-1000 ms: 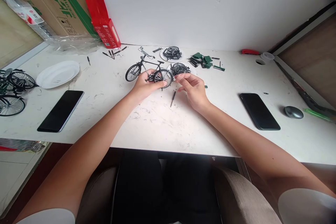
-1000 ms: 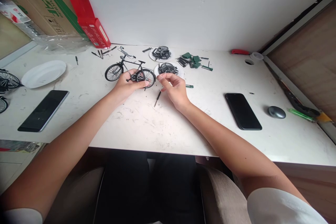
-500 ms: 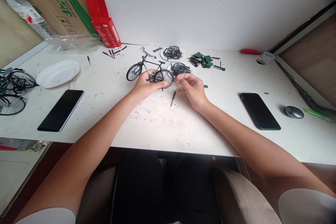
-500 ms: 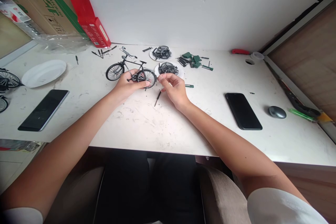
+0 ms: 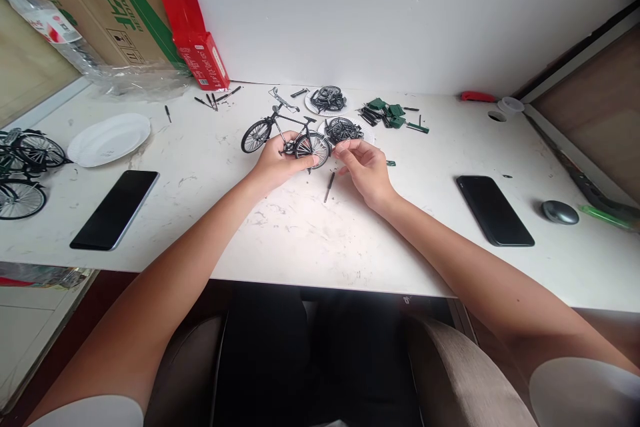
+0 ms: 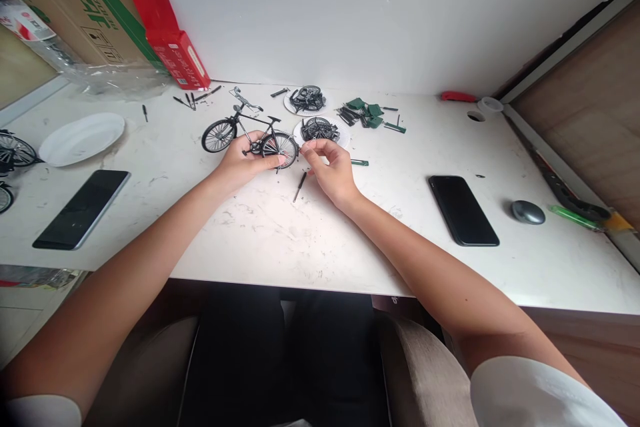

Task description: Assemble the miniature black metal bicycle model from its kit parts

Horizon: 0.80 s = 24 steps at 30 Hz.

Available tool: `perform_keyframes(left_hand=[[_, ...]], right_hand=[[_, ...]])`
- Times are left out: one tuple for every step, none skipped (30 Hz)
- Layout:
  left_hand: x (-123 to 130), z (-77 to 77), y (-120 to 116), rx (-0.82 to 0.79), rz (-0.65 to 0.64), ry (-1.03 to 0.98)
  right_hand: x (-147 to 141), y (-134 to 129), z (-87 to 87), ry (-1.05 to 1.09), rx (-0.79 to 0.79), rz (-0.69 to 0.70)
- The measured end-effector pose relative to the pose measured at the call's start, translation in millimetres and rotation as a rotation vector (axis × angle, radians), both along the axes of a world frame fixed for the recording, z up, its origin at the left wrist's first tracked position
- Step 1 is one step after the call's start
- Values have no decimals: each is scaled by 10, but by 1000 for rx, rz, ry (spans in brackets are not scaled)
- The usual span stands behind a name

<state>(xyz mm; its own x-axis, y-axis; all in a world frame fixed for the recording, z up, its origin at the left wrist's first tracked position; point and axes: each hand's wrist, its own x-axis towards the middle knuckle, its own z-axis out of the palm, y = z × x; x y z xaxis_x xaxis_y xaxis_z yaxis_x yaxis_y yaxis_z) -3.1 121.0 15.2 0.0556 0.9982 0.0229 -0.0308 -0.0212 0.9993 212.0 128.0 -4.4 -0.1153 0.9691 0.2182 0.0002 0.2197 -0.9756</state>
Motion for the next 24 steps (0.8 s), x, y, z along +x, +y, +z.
perform_keyframes(left_hand=[[1, 1, -1, -2, 2, 1], [1, 1, -2, -3, 4, 3], [1, -1, -1, -4, 7, 5], [0, -3, 1, -3, 8, 7], [0, -6, 3, -3, 7, 9], [-1, -10, 6, -1, 6, 9], [-1, -13, 9, -1, 5, 9], [0, -15, 11, -3, 5, 7], [1, -17, 12, -5, 8, 4], [2, -17, 12, -7, 12, 0], [4, -16, 12, -8, 16, -3], [5, -14, 10, -8, 18, -5], [6, -12, 9, -7, 17, -7], [6, -11, 7, -6, 13, -8], [5, -11, 6, -3, 8, -8], [3, -13, 6, -2, 4, -8], [2, -15, 7, -1, 0, -7], [0, -19, 8, 0, -2, -7], [-2, -23, 9, -1, -2, -6], [-4, -27, 11, -4, -1, -4], [-5, -30, 12, -6, 1, 0], [-6, -32, 13, -7, 3, 3], [-6, -34, 14, -6, 7, 8], [-7, -34, 15, -5, 10, 12]], right_hand=[[-1, 2, -4, -7, 9, -2], [-1, 4, -8, -15, 16, -3], [-1, 7, -12, -21, 20, -3], [-2, 10, -16, -26, 23, -5], [-2, 13, -20, -29, 27, -6], [-2, 16, -24, -31, 31, -6], [-2, 18, -28, -30, 33, -6], [-3, 20, -30, -25, 33, -5], [-4, 19, -31, -18, 30, -2], [-5, 17, -31, -10, 25, 5], [-6, 13, -28, -2, 18, 14], [-6, 8, -23, 5, 13, 24], [-6, 1, -17, 8, 12, 32], [-6, -6, -9, 5, 14, 39], [-5, -13, -1, 0, 18, 39], [-4, -19, 8, -7, 24, 35], [-3, -24, 16, -14, 29, 29], [-2, -28, 23, -19, 34, 21], [-1, -30, 29, -22, 39, 14], [-1, -31, 33, -22, 43, 9], [-1, -31, 35, -22, 47, 4], [-2, -31, 38, -23, 51, 1], [-2, -32, 39, -24, 57, -2], [-2, -33, 41, -25, 61, -5]])
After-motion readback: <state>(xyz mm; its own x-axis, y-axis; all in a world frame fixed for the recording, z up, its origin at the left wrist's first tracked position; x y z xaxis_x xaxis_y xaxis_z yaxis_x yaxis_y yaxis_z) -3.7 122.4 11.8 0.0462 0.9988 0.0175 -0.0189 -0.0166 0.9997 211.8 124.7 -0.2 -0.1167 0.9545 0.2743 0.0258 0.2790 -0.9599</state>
